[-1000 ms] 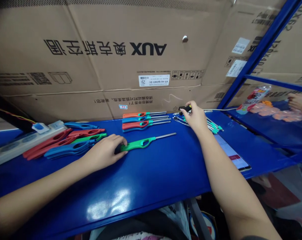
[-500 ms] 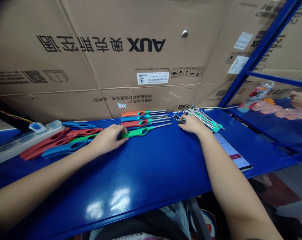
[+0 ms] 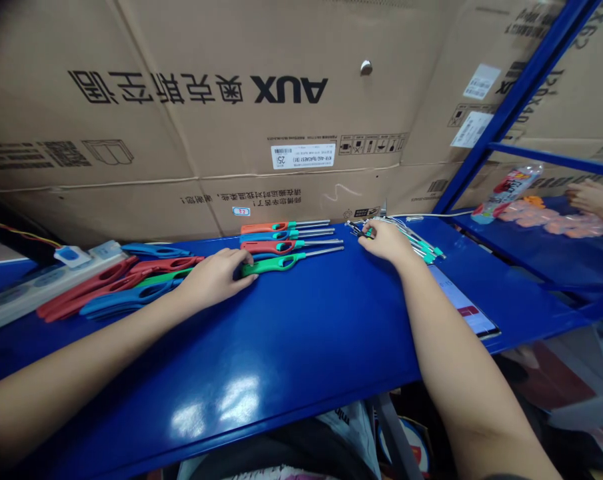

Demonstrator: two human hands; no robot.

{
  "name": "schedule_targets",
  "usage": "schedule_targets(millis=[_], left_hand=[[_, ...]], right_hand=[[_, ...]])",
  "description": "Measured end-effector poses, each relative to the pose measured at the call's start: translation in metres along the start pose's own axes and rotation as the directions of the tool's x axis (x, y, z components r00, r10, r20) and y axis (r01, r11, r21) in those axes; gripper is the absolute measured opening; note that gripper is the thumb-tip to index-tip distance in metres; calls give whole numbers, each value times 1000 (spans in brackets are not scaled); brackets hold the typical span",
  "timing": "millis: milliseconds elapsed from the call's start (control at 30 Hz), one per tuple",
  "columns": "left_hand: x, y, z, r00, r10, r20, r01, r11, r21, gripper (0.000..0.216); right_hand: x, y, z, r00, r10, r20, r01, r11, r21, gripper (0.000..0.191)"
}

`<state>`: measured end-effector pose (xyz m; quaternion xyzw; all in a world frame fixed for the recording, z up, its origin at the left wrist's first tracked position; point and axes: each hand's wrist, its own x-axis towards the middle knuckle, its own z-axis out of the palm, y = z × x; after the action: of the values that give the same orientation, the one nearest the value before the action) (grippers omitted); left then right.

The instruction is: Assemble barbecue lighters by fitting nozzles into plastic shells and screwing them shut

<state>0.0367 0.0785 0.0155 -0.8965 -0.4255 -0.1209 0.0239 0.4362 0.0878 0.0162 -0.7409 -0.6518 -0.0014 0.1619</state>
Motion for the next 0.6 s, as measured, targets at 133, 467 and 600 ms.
schedule_targets(millis=[133, 467, 600], left_hand=[[0, 4, -2, 999, 23, -47, -20, 998, 52, 18], [5, 5, 9, 992, 118, -45, -112, 986, 125, 55], [5, 3, 14, 997, 81, -11, -78, 983, 169, 54]], right_hand=[[-3, -6, -2, 997, -38, 60, 36, 999, 26, 23], [-5, -5, 6, 997, -52, 63, 55, 997, -45, 25], [-7, -18, 8, 978, -199, -65, 200, 980, 2, 27]])
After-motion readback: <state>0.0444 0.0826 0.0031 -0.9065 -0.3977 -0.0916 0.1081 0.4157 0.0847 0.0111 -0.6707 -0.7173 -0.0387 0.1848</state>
